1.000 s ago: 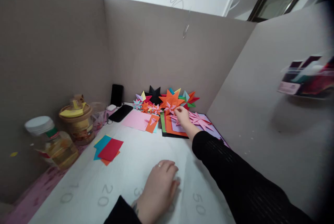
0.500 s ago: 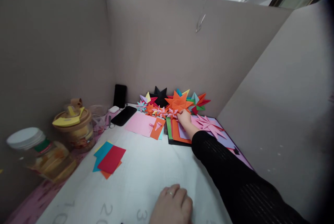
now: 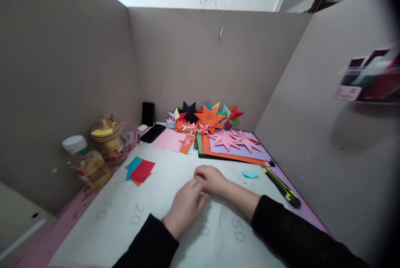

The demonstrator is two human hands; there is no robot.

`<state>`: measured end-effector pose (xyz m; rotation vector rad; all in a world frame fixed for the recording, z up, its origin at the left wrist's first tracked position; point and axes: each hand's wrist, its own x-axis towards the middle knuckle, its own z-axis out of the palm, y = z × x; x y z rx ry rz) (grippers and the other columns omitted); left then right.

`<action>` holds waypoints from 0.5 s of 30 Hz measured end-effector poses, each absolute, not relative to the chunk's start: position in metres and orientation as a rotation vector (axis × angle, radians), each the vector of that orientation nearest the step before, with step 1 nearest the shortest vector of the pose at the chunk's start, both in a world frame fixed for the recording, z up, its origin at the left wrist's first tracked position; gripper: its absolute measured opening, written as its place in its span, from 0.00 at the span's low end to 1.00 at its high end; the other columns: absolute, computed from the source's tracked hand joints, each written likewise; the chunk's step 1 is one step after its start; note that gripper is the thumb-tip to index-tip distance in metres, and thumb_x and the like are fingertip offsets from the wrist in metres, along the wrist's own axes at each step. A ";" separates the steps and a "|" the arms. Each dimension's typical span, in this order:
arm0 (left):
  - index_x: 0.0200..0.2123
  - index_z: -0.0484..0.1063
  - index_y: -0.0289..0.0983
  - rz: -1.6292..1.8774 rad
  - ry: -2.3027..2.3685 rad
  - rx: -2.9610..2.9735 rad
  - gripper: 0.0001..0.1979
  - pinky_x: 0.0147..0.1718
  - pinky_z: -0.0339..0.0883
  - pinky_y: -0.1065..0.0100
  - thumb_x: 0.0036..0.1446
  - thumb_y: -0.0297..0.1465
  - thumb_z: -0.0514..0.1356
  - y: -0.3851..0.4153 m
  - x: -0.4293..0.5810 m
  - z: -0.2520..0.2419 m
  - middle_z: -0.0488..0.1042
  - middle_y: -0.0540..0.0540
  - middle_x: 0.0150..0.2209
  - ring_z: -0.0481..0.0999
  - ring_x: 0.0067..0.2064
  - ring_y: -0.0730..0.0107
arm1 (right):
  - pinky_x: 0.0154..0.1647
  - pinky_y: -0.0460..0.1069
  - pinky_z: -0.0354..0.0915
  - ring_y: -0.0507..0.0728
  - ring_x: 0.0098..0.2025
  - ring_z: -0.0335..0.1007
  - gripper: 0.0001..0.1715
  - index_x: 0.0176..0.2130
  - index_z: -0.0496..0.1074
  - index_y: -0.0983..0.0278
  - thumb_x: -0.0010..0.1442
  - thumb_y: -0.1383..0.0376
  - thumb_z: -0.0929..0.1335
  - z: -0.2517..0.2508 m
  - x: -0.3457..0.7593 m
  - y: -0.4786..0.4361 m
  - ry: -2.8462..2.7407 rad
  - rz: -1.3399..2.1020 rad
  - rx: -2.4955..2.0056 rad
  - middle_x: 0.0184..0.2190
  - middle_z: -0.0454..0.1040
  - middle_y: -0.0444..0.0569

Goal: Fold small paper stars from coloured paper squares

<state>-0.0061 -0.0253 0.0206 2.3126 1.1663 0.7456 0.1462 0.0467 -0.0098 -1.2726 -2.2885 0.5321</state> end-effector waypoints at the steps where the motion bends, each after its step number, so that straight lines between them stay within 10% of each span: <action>1: 0.37 0.68 0.38 0.762 1.196 2.290 0.08 0.39 0.62 0.69 0.55 0.27 0.51 -0.025 -0.011 0.024 0.70 0.45 0.38 0.69 0.40 0.67 | 0.31 0.45 0.56 0.52 0.31 0.64 0.04 0.30 0.69 0.63 0.50 0.68 0.65 -0.014 0.142 0.033 -2.342 0.509 -1.240 0.27 0.70 0.44; 11: 0.38 0.68 0.34 0.540 2.234 2.021 0.14 0.35 0.61 0.66 0.52 0.37 0.54 0.032 -0.156 0.032 0.73 0.38 0.37 0.72 0.39 0.57 | 0.34 0.45 0.56 0.51 0.32 0.64 0.06 0.33 0.69 0.62 0.55 0.68 0.63 -0.025 0.141 0.008 -2.278 0.396 -1.254 0.30 0.68 0.45; 15: 0.38 0.67 0.33 0.616 2.113 1.856 0.27 0.35 0.62 0.63 0.34 0.40 0.66 0.062 -0.173 0.022 0.74 0.36 0.36 0.73 0.39 0.50 | 0.34 0.45 0.56 0.52 0.33 0.64 0.06 0.34 0.70 0.62 0.55 0.68 0.63 -0.025 0.141 0.007 -2.288 0.369 -1.229 0.30 0.68 0.45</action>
